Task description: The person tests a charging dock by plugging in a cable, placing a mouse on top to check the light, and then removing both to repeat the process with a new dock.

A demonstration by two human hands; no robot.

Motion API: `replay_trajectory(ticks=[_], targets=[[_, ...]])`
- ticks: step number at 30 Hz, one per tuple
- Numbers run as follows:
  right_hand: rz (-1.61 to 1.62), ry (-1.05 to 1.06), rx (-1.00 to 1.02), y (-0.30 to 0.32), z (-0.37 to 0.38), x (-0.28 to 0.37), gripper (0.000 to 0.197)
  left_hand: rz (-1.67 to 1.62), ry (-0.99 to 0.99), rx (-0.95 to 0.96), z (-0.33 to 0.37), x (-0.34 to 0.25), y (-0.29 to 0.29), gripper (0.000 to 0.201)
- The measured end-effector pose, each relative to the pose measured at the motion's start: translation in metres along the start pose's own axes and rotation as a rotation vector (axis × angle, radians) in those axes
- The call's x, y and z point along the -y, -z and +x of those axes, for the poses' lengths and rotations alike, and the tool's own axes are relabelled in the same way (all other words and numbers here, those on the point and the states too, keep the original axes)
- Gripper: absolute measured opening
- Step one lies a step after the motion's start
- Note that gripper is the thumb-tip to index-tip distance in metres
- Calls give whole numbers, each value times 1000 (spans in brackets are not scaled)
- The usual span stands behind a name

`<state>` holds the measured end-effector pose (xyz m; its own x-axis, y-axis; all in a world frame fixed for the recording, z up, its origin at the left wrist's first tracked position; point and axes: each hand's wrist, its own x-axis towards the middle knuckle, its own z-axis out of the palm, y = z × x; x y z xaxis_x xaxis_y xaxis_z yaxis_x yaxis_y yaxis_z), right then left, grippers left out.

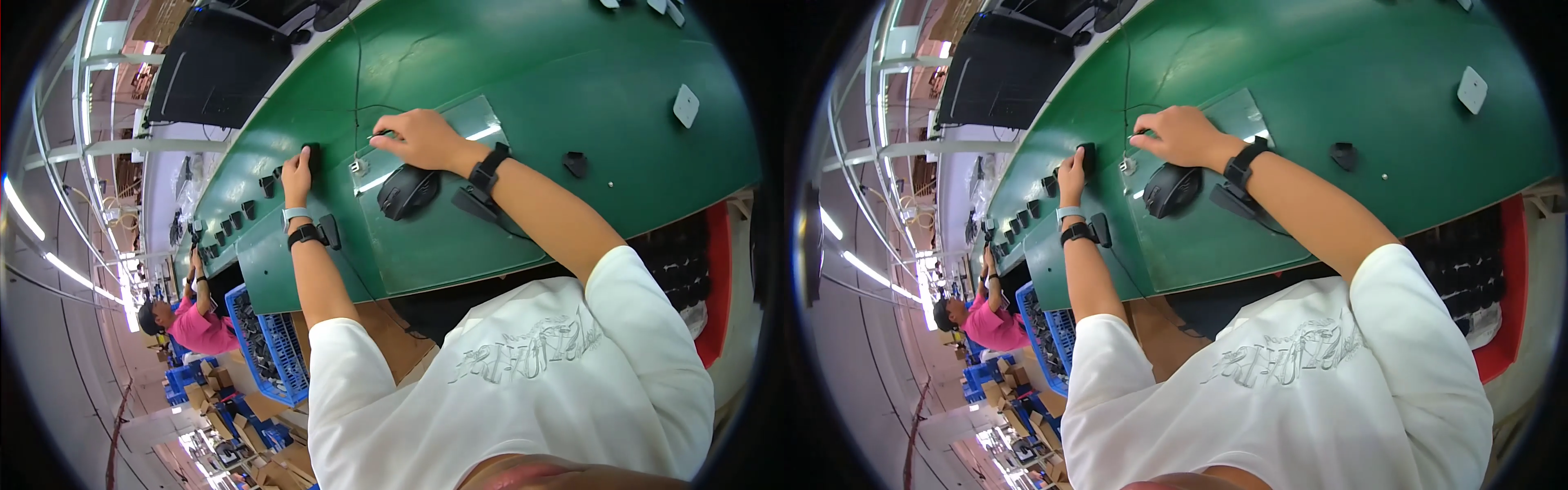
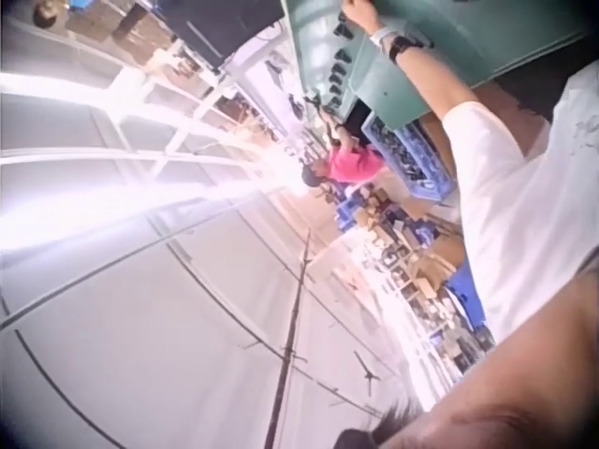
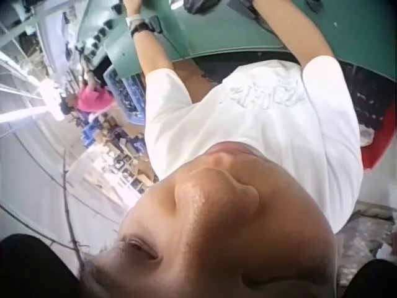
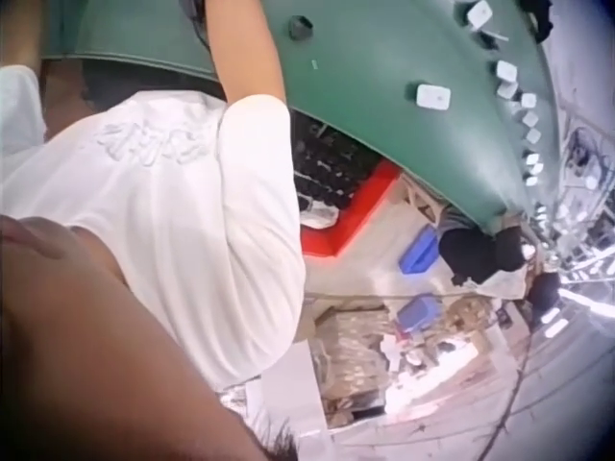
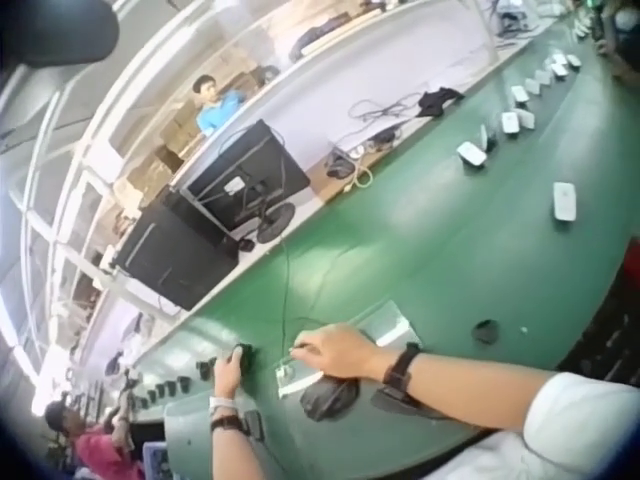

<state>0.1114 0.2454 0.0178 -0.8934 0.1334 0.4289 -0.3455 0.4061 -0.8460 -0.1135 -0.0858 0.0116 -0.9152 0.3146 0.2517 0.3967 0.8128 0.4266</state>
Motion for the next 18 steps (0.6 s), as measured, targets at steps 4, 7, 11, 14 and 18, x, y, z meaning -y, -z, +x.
replay_trajectory(ticks=[4,7,11,14,18], targets=[[-133,313,-124,-13,7,-30,26,834,-285,-292,45,-10,-2,62],[-128,81,8,-8,-7,-26,23,-336,-306,-115,15,-237,-42,44],[90,621,-632,-17,-12,-19,19,-305,-800,454,-100,-513,-76,38],[-117,3,64,-18,-3,-15,23,-282,-1100,519,-138,-619,-168,58],[24,127,117,-19,-7,-10,26,-15,-976,572,-161,-680,-234,63]])
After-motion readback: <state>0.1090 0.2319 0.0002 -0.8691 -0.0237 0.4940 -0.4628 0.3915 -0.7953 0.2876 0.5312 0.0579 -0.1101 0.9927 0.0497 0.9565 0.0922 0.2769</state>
